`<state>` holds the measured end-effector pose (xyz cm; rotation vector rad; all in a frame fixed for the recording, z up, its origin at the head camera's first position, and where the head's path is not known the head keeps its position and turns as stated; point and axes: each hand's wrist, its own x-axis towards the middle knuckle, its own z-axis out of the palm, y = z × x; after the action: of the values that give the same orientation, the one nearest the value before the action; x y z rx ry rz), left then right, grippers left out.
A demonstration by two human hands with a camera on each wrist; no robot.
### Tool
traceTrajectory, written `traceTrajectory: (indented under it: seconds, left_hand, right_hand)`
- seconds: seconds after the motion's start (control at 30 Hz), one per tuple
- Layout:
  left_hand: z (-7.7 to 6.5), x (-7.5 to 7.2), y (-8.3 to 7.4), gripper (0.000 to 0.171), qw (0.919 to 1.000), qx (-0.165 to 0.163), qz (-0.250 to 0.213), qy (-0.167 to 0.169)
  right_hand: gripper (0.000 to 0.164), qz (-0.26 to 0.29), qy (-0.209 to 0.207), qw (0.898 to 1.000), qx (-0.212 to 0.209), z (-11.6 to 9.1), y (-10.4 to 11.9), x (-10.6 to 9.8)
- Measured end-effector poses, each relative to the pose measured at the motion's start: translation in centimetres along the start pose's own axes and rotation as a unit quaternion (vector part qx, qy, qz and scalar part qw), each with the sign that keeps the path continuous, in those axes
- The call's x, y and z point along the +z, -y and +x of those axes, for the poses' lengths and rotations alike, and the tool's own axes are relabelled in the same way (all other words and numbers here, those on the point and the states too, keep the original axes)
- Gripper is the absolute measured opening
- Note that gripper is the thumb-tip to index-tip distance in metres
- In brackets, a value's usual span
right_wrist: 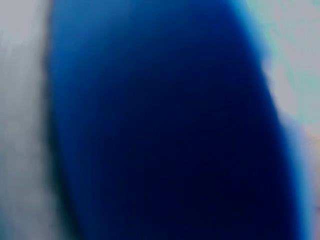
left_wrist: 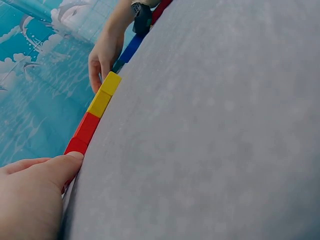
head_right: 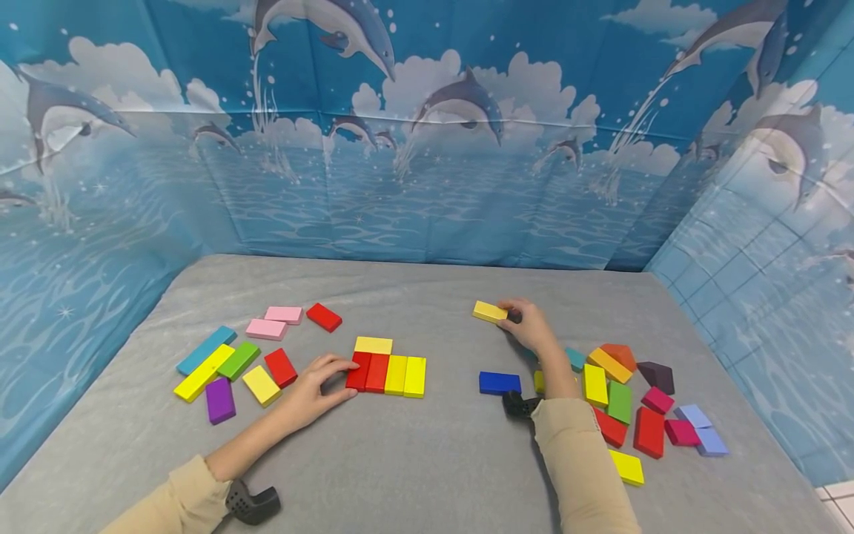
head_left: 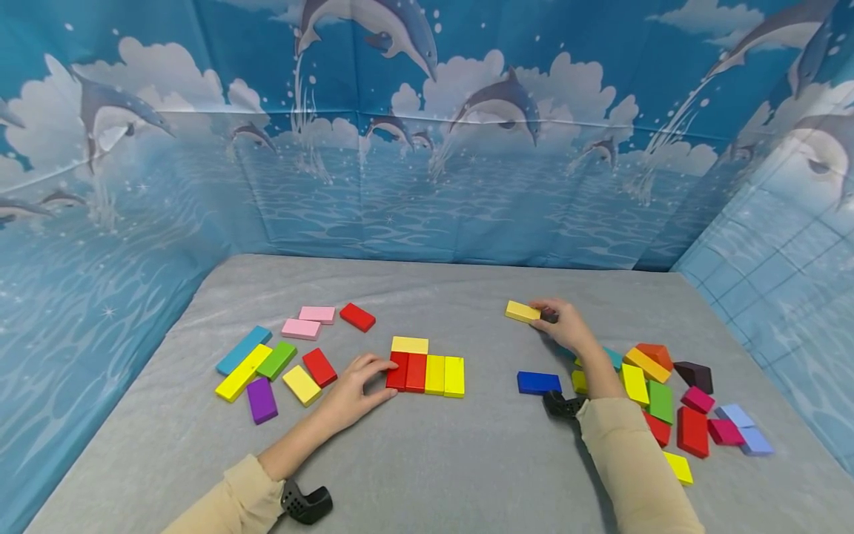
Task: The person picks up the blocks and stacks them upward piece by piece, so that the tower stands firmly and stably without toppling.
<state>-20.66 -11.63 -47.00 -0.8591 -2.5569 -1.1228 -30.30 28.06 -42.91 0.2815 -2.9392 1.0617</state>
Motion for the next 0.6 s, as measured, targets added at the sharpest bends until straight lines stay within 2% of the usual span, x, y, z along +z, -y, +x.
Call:
traceTrajectory:
  seconds: [0.17, 0.4, 0.6]
  left_hand:
    - [0.0, 0.0, 0.0, 0.037, 1.0000, -0.001, -0.003, 0.000]
    - [0.0, 0.0, 0.0, 0.037, 1.0000, -0.004, 0.000, 0.000]
    - [0.0, 0.1, 0.1, 0.037, 1.0000, -0.003, -0.002, 0.000]
  right_hand:
    - [0.035, -0.024, 0.022, 0.999, -0.028, 0.1, 0.9, 0.4]
    - [0.031, 0.007, 0.079, 0.992, -0.097, 0.4, 4.4, 2.2]
    - [0.029, 0.030, 0.137, 0.983, -0.115, 0.6, 6.8, 4.7]
